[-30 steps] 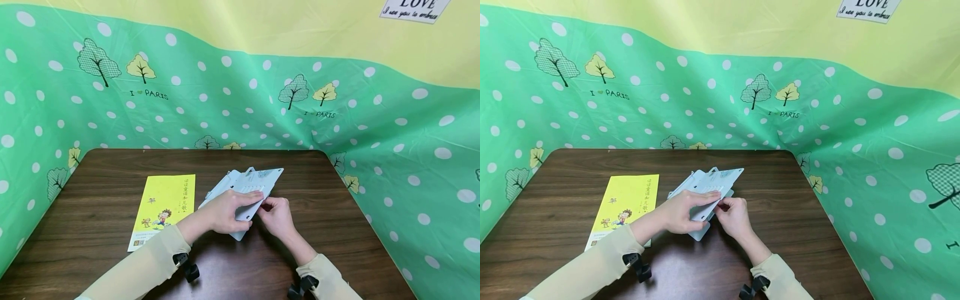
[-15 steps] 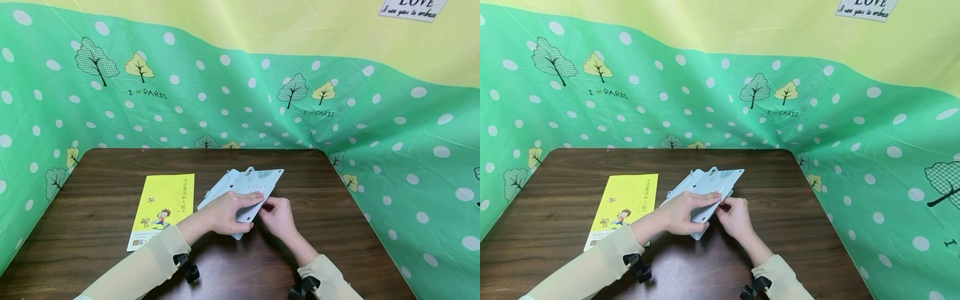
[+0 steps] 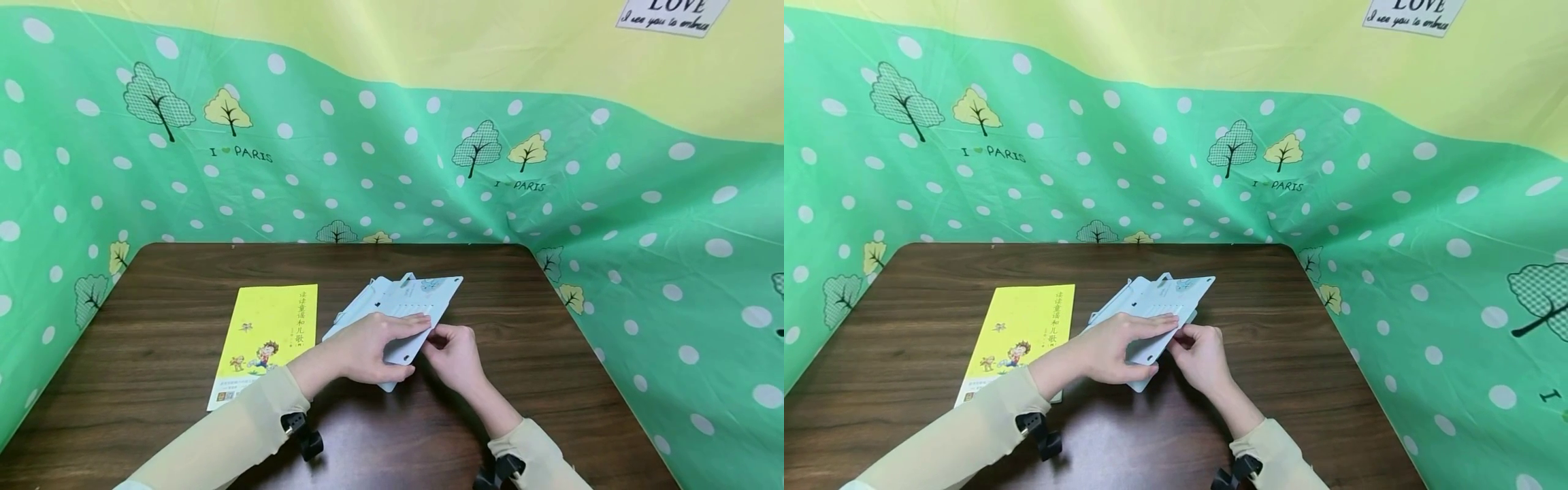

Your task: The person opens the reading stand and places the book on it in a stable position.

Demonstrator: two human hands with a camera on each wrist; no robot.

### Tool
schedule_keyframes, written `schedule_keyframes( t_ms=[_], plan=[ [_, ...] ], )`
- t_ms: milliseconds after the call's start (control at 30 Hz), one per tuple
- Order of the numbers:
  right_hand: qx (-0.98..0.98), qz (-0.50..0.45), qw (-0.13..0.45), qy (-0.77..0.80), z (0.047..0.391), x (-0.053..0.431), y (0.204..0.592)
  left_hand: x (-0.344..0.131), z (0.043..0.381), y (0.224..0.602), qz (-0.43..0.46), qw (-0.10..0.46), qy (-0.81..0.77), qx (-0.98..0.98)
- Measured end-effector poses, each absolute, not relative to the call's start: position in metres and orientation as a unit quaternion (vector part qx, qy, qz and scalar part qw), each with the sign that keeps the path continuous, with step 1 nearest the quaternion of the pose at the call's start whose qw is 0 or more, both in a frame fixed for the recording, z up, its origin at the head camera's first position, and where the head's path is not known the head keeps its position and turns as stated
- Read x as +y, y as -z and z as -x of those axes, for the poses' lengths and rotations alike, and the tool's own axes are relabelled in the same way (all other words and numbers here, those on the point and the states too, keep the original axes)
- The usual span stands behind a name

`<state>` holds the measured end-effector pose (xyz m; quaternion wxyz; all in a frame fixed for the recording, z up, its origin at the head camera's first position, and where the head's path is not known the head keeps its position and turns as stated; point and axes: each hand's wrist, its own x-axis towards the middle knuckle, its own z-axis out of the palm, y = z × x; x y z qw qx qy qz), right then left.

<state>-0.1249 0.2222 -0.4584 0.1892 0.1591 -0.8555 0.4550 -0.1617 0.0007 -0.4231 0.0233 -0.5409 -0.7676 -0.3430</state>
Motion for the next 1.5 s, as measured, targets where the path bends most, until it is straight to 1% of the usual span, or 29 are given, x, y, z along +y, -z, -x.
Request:
schedule_keyframes(
  t_ms=[100, 200, 333, 467, 667, 833, 967, 1067, 1233, 1367, 1500],
  plan=[
    [-0.854, -0.155, 0.183, -0.461, 0.122, 0.222, 0.457, -0.004, 0.165, 0.421, 0.546, 0.015, 0.347, -0.763],
    [-0.845, -0.149, 0.169, -0.485, 0.118, 0.222, 0.455, -0.006, 0.173, 0.417, 0.545, 0.019, 0.371, -0.752],
    [-0.825, -0.138, 0.148, -0.528, 0.109, 0.22, 0.451, -0.006, 0.189, 0.412, 0.516, 0.022, 0.411, -0.751],
    [-0.811, -0.117, 0.123, -0.559, 0.099, 0.218, 0.445, -0.005, 0.208, 0.405, 0.471, -0.014, 0.43, -0.77],
    [-0.799, -0.106, 0.087, -0.585, 0.084, 0.211, 0.437, 0.002, 0.24, 0.397, 0.441, -0.062, 0.425, -0.788],
    [-0.785, -0.116, 0.055, -0.606, 0.072, 0.202, 0.434, 0.009, 0.26, 0.393, 0.429, -0.104, 0.405, -0.8],
    [-0.775, -0.119, 0.039, -0.619, 0.064, 0.197, 0.43, 0.015, 0.274, 0.393, 0.438, -0.124, 0.379, -0.806],
    [-0.768, -0.113, 0.037, -0.63, 0.06, 0.192, 0.428, 0.021, 0.283, 0.392, 0.438, -0.134, 0.365, -0.81],
    [-0.769, -0.084, 0.058, -0.631, 0.057, 0.186, 0.427, 0.034, 0.292, 0.389, 0.428, -0.157, 0.338, -0.823],
    [-0.774, -0.065, 0.082, -0.625, 0.057, 0.183, 0.427, 0.048, 0.296, 0.389, 0.448, -0.158, 0.299, -0.828],
    [-0.774, -0.059, 0.091, -0.624, 0.057, 0.181, 0.428, 0.058, 0.298, 0.392, 0.458, -0.166, 0.28, -0.827]
  ],
)
